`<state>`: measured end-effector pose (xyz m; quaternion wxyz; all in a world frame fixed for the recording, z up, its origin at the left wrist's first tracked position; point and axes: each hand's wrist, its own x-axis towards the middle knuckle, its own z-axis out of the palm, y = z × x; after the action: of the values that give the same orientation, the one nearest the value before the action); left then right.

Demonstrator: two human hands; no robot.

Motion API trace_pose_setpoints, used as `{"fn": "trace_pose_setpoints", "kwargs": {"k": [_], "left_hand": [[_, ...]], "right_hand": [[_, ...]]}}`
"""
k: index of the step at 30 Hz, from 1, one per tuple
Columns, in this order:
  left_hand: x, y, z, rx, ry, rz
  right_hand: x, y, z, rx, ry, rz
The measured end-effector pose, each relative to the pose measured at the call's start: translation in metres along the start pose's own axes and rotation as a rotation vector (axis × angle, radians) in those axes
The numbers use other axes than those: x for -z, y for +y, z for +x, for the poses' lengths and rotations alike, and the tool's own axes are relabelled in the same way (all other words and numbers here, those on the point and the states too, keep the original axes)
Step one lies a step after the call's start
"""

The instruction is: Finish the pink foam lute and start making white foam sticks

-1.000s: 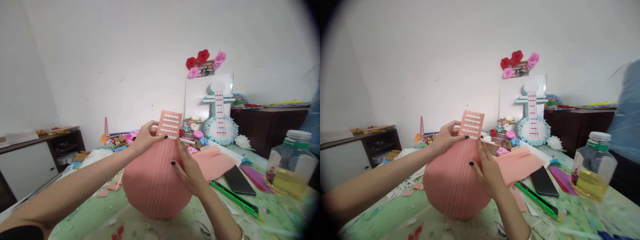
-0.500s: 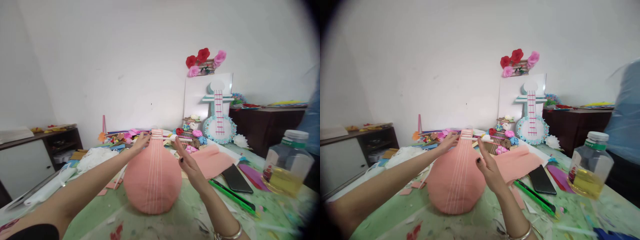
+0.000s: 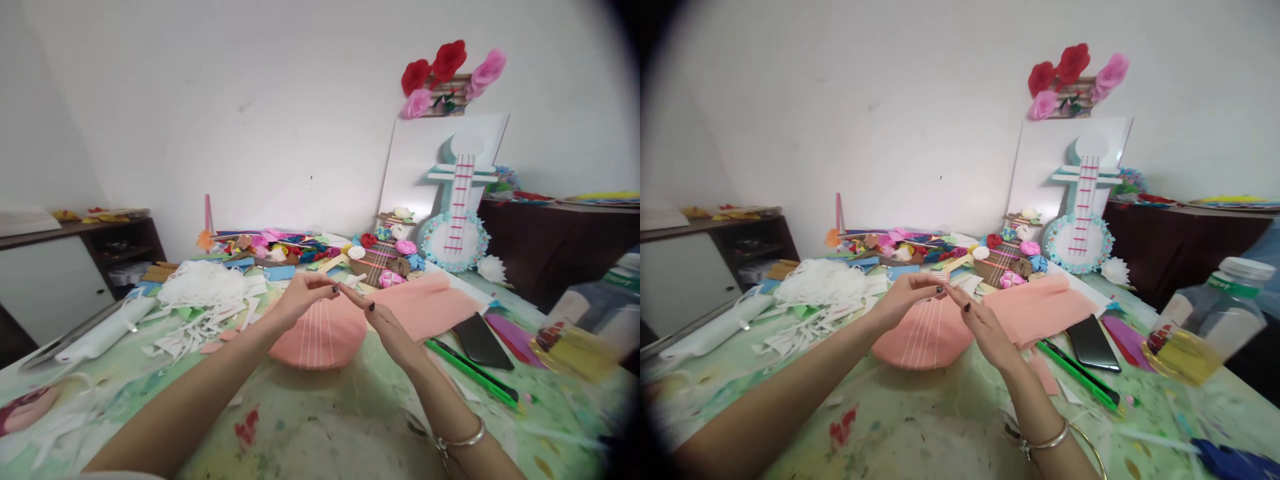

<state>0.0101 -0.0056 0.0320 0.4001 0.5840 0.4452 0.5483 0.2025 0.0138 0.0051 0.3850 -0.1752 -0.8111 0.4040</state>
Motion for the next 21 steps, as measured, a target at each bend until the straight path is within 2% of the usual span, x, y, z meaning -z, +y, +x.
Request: {"fn": "trace_pose_setpoints", "kwargs": {"k": [9, 17, 21], "left_hand": [[0.015, -0.035, -0.007, 0.138, 0.000, -0.091], [0.014, -0.035, -0.008, 0.186, -0.012, -0.223], [0.011, -0.034, -0.009, 0.198, 0.027, -0.291]], "right_hand": [[-0.012, 0.008, 0.000, -0.005, -0.087, -0.036], [-0.016, 0.000, 0.000, 0.032, -0.071, -0.035], [-0.021, 0.000, 0.000, 0.054, -0.072, -0.066]]}}
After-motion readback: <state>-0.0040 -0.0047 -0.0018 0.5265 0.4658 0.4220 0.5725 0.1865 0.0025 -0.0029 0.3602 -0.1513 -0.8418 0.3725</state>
